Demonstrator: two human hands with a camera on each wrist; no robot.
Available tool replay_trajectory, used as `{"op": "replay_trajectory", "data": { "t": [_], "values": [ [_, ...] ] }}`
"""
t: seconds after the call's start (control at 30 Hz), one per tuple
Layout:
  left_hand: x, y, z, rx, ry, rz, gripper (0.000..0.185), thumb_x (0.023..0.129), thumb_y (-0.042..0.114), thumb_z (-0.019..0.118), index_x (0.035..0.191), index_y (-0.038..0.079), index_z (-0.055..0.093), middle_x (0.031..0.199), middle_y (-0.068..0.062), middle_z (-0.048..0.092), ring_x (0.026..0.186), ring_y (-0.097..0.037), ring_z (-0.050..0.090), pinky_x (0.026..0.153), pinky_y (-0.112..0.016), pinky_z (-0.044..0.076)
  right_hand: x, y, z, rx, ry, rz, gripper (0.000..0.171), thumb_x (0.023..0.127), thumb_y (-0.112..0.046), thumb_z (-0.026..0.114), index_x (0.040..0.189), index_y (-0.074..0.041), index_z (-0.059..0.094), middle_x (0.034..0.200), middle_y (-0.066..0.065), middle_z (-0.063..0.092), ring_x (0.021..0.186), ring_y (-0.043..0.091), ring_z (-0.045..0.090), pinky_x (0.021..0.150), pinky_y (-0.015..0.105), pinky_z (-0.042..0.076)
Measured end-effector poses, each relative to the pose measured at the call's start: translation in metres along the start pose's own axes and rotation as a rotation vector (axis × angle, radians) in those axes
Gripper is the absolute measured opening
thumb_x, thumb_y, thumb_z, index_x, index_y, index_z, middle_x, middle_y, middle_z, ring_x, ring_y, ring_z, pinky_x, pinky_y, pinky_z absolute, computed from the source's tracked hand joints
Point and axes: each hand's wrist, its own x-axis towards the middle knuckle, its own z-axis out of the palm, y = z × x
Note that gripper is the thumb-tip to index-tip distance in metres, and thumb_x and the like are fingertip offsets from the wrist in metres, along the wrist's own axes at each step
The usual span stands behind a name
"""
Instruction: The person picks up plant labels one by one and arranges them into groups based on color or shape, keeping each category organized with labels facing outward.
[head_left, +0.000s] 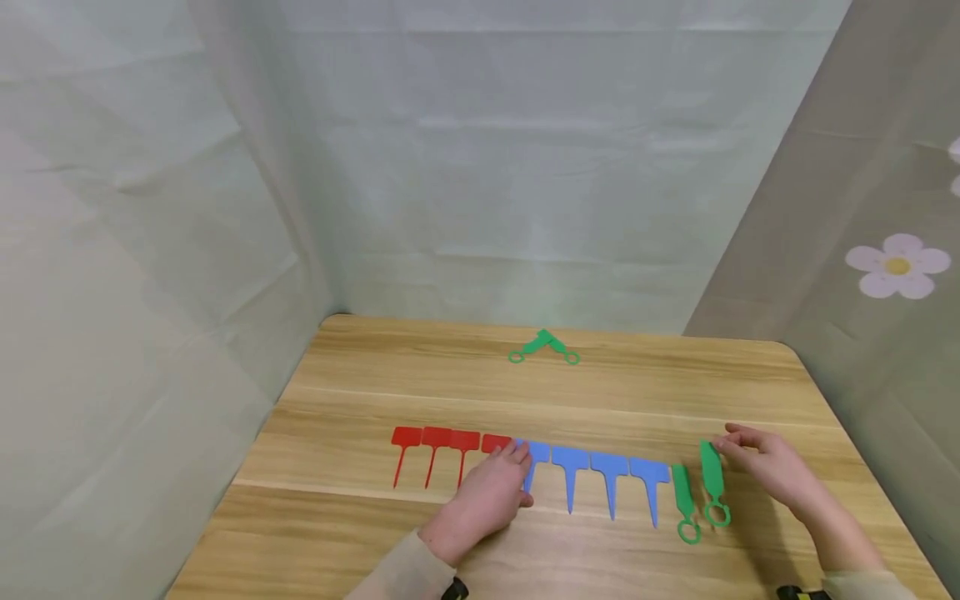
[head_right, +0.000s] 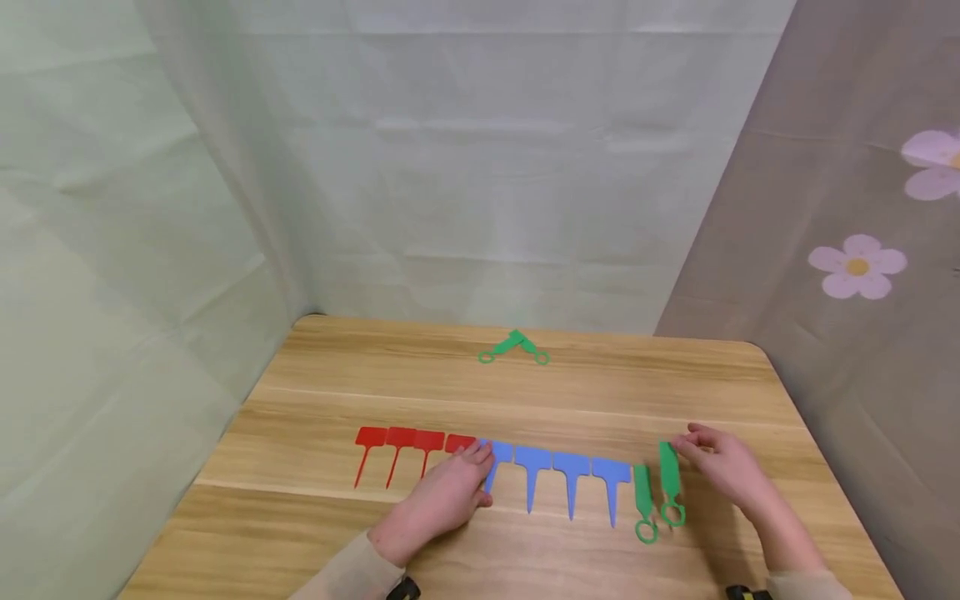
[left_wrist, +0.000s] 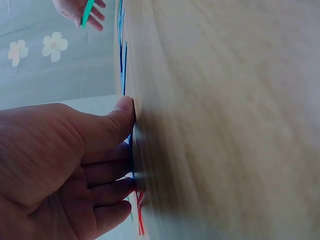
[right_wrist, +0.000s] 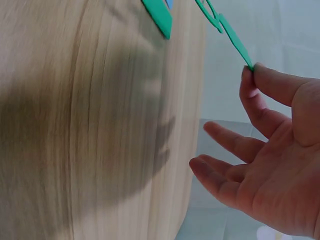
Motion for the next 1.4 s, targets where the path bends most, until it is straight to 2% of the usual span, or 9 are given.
{"op": "replay_trajectory", "data": {
  "t": [0.07, 0.2, 0.4, 0.53, 0.7, 0.87, 1.17, 1.4],
  "values": [
    [0.0, 0.001, 0.001, -0.004, -0.006, -0.001, 0.064, 0.098, 0.035, 0.079, 0.151, 0.005, 0.061, 0.161, -0.01, 0.053, 0.152, -0.028, 0.046, 0.123, -0.042, 0.039, -0.001, 0.003, 0.0, -0.024, -0.005, 0.0, 0.046, 0.114, -0.035, 0.055, 0.122, 0.006, 0.073, 0.156, 0.042, 0.039, 0.14, 0.068, 0.035, 0.102, 0.075, 0.043],
    [0.0, 0.001, 0.0, -0.003, -0.002, 0.003, 0.065, 0.098, 0.035, 0.079, 0.152, 0.005, 0.06, 0.161, -0.01, 0.053, 0.152, -0.029, 0.046, 0.123, -0.042, 0.039, -0.001, 0.006, 0.0, -0.048, -0.007, -0.005, 0.045, 0.113, -0.034, 0.055, 0.121, 0.007, 0.073, 0.157, 0.043, 0.038, 0.139, 0.068, 0.038, 0.101, 0.073, 0.045],
    [-0.001, 0.0, 0.001, 0.013, 0.008, 0.003, 0.065, 0.098, 0.035, 0.08, 0.151, 0.004, 0.061, 0.16, -0.01, 0.055, 0.151, -0.029, 0.047, 0.122, -0.042, 0.041, -0.001, 0.008, 0.004, -0.076, -0.025, -0.026, 0.036, 0.113, -0.029, 0.057, 0.11, 0.002, 0.075, 0.155, 0.047, 0.035, 0.136, 0.07, 0.04, 0.1, 0.073, 0.046],
    [0.001, 0.0, 0.001, 0.021, 0.013, 0.005, 0.064, 0.098, 0.034, 0.08, 0.151, 0.004, 0.061, 0.159, -0.011, 0.055, 0.15, -0.03, 0.048, 0.122, -0.042, 0.041, 0.001, 0.01, 0.004, -0.099, -0.036, -0.02, 0.035, 0.113, -0.03, 0.057, 0.107, 0.0, 0.074, 0.155, 0.049, 0.032, 0.138, 0.074, 0.031, 0.103, 0.079, 0.04],
    [0.001, 0.0, -0.001, 0.019, 0.008, 0.001, 0.065, 0.097, 0.035, 0.08, 0.151, 0.004, 0.061, 0.159, -0.01, 0.055, 0.15, -0.029, 0.047, 0.122, -0.041, 0.04, 0.001, 0.017, 0.005, -0.105, -0.035, -0.016, 0.04, 0.112, -0.031, 0.059, 0.113, 0.005, 0.074, 0.155, 0.05, 0.029, 0.139, 0.079, 0.018, 0.105, 0.087, 0.026],
    [0.0, 0.0, 0.0, 0.013, -0.01, -0.006, 0.066, 0.098, 0.036, 0.079, 0.152, 0.005, 0.06, 0.161, -0.009, 0.053, 0.152, -0.028, 0.046, 0.122, -0.042, 0.04, -0.001, 0.022, 0.008, -0.11, -0.039, -0.009, 0.042, 0.111, -0.032, 0.06, 0.116, 0.007, 0.074, 0.154, 0.052, 0.026, 0.136, 0.083, 0.012, 0.103, 0.091, 0.019],
    [-0.001, 0.001, 0.002, 0.018, 0.013, 0.002, 0.065, 0.097, 0.036, 0.08, 0.151, 0.005, 0.061, 0.159, -0.009, 0.055, 0.151, -0.029, 0.047, 0.122, -0.041, 0.04, 0.003, 0.026, 0.015, -0.117, -0.027, -0.033, 0.039, 0.11, -0.03, 0.062, 0.111, 0.006, 0.075, 0.151, 0.058, 0.022, 0.132, 0.088, 0.008, 0.101, 0.093, 0.015],
    [-0.001, 0.001, 0.001, 0.012, 0.011, 0.001, 0.065, 0.097, 0.035, 0.081, 0.151, 0.005, 0.062, 0.159, -0.009, 0.055, 0.151, -0.028, 0.047, 0.122, -0.041, 0.04, 0.006, 0.027, 0.024, -0.143, -0.015, -0.043, 0.031, 0.11, -0.03, 0.062, 0.095, -0.005, 0.073, 0.15, 0.061, 0.015, 0.133, 0.088, 0.0, 0.098, 0.096, 0.012]
  ]
}}
